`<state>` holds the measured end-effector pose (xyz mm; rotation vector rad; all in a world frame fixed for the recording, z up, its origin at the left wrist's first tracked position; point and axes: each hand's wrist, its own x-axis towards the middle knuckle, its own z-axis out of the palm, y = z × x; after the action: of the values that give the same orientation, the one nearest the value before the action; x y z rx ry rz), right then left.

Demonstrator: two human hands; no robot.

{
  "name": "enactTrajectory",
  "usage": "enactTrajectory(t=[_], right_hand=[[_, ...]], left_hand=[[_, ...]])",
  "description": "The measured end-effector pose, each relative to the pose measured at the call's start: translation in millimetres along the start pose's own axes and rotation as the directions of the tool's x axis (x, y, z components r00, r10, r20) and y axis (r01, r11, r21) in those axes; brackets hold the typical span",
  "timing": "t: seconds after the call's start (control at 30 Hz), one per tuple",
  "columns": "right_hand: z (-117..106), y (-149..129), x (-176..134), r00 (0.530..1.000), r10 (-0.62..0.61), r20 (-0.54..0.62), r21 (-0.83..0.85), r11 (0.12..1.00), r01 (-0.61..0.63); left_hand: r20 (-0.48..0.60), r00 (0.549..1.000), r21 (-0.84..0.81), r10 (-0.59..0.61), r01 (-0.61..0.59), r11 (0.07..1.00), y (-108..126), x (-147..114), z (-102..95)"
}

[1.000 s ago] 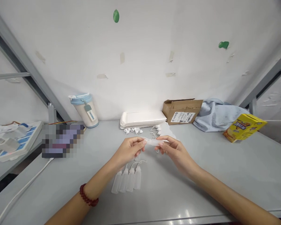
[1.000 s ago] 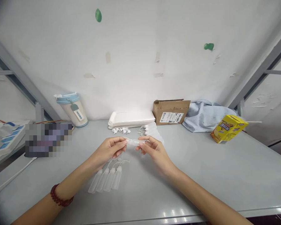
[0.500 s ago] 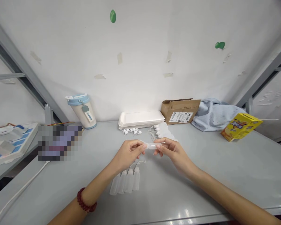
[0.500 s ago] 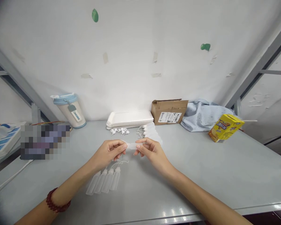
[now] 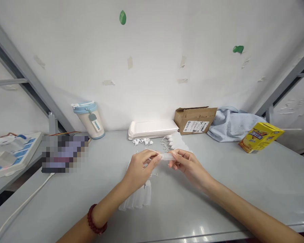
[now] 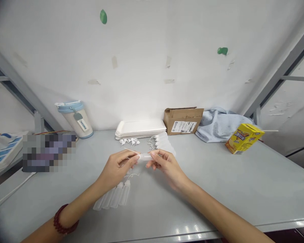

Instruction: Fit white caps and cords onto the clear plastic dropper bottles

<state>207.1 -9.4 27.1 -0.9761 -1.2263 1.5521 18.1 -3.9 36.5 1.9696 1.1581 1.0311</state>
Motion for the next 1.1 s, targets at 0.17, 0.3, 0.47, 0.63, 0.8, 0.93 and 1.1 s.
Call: enactTrajectory(t=[0.17,0.3,0.47,0.63,0.8,0.93,1.1], right_hand=[[1,-2,-1,0.999,-0.027,0.018,-0.016,1.0,0.027],[1,-3,-1,1.0,-0.01,0.004,-0.034,0.999,0.011],[2,-2,0,1.0,0.019,-0.018,-0.061,0.998,-0.02],[4,-1,0,1.0,0.003,-0.023,-0.079,0.997,-0.005],[6,-4,-1,1.0,-0.021,0.003,-0.108,0.994,0.021],[4,-6,-3,0.998,-0.012,0.057,-0.125,0.992,0.019],[2,-6,-4,0.996,0.005,0.087,-0.114,0.993,0.005]], left_hand=[[0.068,0.995,0.055,-0.075,0.071,0.996,5,0,-0.2],[0.115,0.993,0.118,0.005,-0.019,0.993,3,-1,0.5],[0.126,0.975,0.185,0.181,-0.203,0.962,-3,-3,0.5],[0.104,0.984,0.127,0.147,-0.16,0.979,1,-3,1.2],[0.148,0.982,-0.002,-0.118,0.119,0.993,8,-2,0.6],[0.137,0.99,0.054,-0.025,0.017,0.998,7,-2,-0.6],[0.05,0.968,0.155,0.248,-0.252,0.955,1,-4,0.5]])
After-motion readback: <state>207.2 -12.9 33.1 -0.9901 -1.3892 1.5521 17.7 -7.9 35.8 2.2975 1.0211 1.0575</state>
